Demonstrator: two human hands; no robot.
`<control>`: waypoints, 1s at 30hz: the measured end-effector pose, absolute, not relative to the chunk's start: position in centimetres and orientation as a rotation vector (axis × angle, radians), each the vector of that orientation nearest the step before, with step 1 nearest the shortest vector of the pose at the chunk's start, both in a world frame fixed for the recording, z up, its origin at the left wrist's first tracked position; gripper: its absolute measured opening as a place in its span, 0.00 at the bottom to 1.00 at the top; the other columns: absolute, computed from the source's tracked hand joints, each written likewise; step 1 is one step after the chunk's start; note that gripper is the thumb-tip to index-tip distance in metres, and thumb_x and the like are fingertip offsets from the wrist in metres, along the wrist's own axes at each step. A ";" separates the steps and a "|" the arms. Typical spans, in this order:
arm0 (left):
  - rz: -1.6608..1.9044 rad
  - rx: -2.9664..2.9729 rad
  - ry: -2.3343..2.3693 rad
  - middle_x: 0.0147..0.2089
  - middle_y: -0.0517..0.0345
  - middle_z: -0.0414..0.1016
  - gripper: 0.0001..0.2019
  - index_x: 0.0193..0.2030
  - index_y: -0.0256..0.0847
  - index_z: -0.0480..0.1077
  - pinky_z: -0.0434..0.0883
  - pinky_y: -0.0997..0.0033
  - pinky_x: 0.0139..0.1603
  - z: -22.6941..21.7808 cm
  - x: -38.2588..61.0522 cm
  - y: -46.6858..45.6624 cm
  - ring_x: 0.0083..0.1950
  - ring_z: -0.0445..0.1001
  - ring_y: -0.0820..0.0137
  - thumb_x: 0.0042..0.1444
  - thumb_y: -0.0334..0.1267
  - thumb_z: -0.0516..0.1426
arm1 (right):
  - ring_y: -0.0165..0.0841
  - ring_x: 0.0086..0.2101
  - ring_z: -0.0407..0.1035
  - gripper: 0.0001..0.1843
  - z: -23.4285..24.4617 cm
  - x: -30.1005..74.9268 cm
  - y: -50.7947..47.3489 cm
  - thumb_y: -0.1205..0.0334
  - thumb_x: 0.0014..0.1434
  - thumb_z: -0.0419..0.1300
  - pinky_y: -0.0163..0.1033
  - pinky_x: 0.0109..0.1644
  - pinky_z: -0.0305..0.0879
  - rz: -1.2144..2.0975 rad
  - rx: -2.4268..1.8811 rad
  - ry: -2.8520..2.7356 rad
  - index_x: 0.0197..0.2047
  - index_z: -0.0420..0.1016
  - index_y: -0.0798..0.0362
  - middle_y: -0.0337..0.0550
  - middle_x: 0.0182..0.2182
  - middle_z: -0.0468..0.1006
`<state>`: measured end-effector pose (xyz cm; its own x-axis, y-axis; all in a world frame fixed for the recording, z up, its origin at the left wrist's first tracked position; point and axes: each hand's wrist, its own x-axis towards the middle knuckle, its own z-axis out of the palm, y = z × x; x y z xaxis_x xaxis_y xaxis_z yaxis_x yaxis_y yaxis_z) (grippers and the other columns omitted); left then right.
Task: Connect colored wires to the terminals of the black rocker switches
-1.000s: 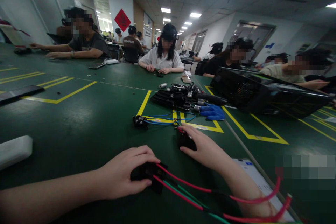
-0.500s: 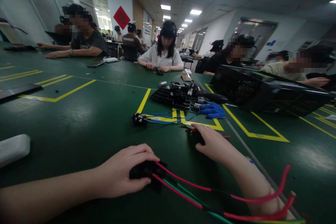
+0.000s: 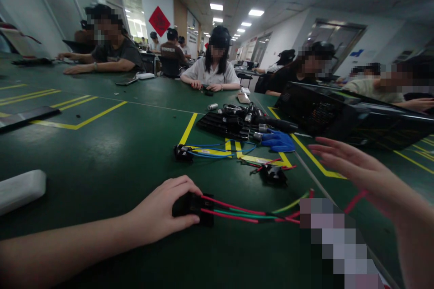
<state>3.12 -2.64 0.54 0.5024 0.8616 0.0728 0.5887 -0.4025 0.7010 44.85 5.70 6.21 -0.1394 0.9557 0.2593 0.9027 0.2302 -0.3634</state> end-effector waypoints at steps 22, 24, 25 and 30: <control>0.439 2.143 1.264 0.49 0.54 0.70 0.20 0.52 0.43 0.73 0.67 0.54 0.54 0.6 3.3 -2.3 0.52 0.68 0.57 0.53 0.44 0.66 | 0.33 0.31 0.72 0.09 4.3 25.1 -0.4 0.65 0.64 0.55 0.35 0.31 0.61 0.276 -1.362 -2.763 0.33 0.72 0.48 0.40 0.32 0.78; 0.421 2.147 1.285 0.48 0.53 0.70 0.21 0.52 0.43 0.73 0.67 0.55 0.53 0.8 3.4 -2.3 0.51 0.68 0.57 0.53 0.45 0.66 | 0.35 0.30 0.72 0.09 4.4 24.9 -0.8 0.69 0.63 0.54 0.37 0.31 0.59 0.169 -1.366 -2.761 0.32 0.71 0.50 0.41 0.30 0.76; 0.415 2.151 1.296 0.48 0.53 0.70 0.21 0.52 0.43 0.73 0.67 0.55 0.53 0.8 3.4 -2.3 0.51 0.68 0.57 0.53 0.45 0.66 | 0.35 0.30 0.72 0.09 4.4 24.7 -1.0 0.71 0.62 0.54 0.37 0.31 0.58 0.094 -1.356 -2.769 0.32 0.71 0.50 0.42 0.30 0.76; 0.412 2.158 1.323 0.47 0.53 0.70 0.21 0.53 0.42 0.73 0.67 0.55 0.53 0.7 3.5 -2.5 0.50 0.69 0.57 0.54 0.46 0.65 | 0.35 0.27 0.71 0.07 4.2 24.3 -1.3 0.71 0.61 0.57 0.36 0.27 0.52 -0.086 -1.331 -2.836 0.34 0.71 0.51 0.41 0.29 0.76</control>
